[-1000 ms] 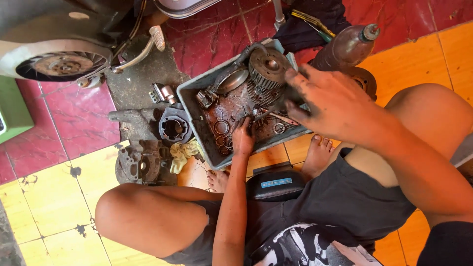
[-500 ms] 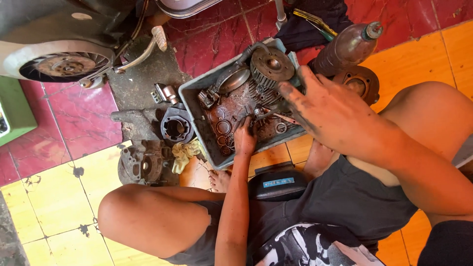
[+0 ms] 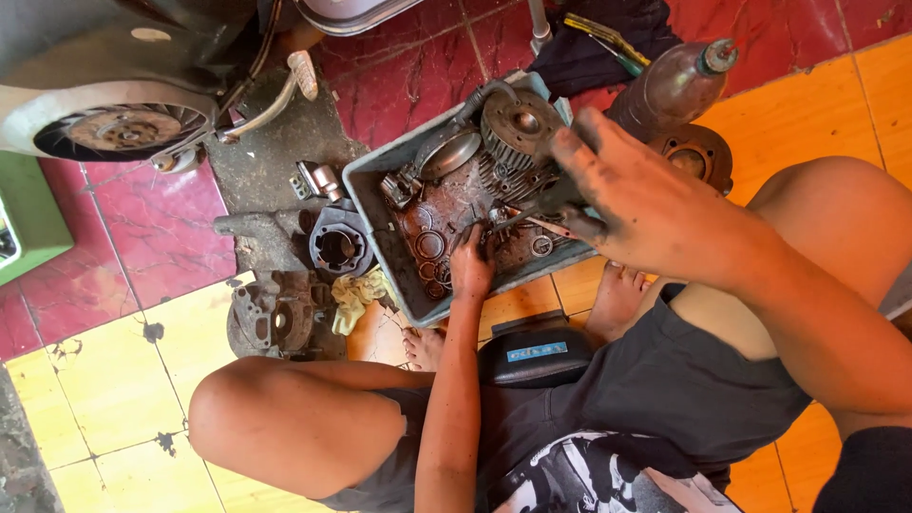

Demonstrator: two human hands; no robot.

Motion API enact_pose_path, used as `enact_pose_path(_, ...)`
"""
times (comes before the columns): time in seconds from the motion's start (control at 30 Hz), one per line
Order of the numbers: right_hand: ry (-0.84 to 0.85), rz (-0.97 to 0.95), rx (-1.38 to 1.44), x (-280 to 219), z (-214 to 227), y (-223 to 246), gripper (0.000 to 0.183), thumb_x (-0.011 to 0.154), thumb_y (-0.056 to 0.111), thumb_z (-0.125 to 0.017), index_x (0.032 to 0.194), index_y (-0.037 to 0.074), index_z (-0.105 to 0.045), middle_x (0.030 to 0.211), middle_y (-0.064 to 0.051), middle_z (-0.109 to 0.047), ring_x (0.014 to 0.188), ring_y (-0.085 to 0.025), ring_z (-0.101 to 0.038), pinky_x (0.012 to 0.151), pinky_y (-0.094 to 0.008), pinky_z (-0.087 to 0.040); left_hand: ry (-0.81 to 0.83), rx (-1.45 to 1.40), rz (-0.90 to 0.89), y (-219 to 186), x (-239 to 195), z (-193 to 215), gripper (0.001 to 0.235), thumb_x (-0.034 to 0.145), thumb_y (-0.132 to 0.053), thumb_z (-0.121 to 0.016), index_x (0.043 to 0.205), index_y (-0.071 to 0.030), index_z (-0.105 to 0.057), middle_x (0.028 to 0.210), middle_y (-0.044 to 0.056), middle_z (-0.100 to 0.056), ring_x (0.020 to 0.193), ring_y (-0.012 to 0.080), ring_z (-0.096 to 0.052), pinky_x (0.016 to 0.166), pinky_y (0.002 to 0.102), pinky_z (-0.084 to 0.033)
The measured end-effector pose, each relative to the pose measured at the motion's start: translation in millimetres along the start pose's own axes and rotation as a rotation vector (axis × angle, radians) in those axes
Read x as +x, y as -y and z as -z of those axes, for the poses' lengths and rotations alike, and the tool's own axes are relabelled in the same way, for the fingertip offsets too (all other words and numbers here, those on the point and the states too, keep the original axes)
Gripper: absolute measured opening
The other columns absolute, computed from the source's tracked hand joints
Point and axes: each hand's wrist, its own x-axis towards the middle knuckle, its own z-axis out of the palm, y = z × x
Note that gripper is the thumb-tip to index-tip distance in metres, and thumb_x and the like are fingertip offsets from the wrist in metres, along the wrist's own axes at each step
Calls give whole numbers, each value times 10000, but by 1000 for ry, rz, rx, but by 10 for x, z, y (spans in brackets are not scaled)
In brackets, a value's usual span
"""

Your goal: A person is inspecting and sorting through various motorcycle engine parts in a tray, using a screwdriver to manipulate them.

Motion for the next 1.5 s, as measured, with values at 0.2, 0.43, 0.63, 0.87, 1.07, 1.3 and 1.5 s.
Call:
enact_pose_path(0.2, -139, -223, -67, 178, -147, 125, 1063, 907, 754, -449, 1588, -25, -207, 1110, -255, -496, 694, -308, -637, 586, -470, -637, -19, -2, -22, -45, 8, 25, 144, 961, -59, -608, 1102, -32, -605, 1084, 216, -694, 958, 441, -652, 815, 533, -541)
enact_pose_path(0.43, -50, -194, -62, 109, -48, -2, 718, 1050, 550, -359, 1478, -24, -415, 980, -160, -608, 708, -384, -702, 544, -547, -618, -1, -4, 2, -11, -3, 2, 163, 958, -74, -604, 1117, -41, -606, 1107, 206, -680, 983, 449, -636, 823, 534, -518)
enact_pose_path(0.63, 6, -185, 261, 140, -113, -5, 784, 888, 572, -653, 1473, 113, -405, 1655, -260, -238, 1557, -417, -164, 1120, -680, -253, 16, -3, 7, -16, 11, -2, 203, 949, -36, -593, 1150, -22, -610, 1112, 217, -682, 997, 439, -644, 843, 546, -549)
enact_pose_path(0.87, -117, -204, -290, 94, -106, -45, 496, 1087, 543, -379, 1271, 111, -538, 809, -124, -577, 686, -344, -654, 541, -473, -527, 27, -28, 24, -42, 19, 15, 223, 939, -37, -614, 1162, -34, -609, 1136, 206, -680, 1012, 448, -636, 822, 549, -538)
enact_pose_path(1.07, -52, 60, 59, 54, -6, -27, 704, 955, 466, -590, 1499, 46, -435, 1298, -191, -433, 1155, -366, -509, 923, -558, -487, 12, -11, 9, 9, 1, 6, 204, 945, -59, -614, 1146, -34, -601, 1126, 204, -673, 994, 445, -636, 808, 541, -536)
enact_pose_path(1.3, -155, -301, -723, 83, -342, 52, 670, 1099, 648, -278, 1458, 141, -530, 863, -63, -647, 531, -243, -710, 435, -411, -550, 24, -5, 24, -31, 15, 22, 164, 966, -79, -612, 1123, -37, -595, 1079, 210, -678, 1001, 440, -621, 809, 536, -519)
enact_pose_path(1.5, 30, 170, 61, -51, -423, -343, 922, 946, 351, -610, 1655, 190, -43, 1692, -280, 2, 1555, -475, -3, 1175, -599, -223, 31, -6, 32, -57, 9, 32, 247, 926, -25, -626, 1172, -40, -606, 1124, 216, -690, 995, 448, -650, 816, 560, -555)
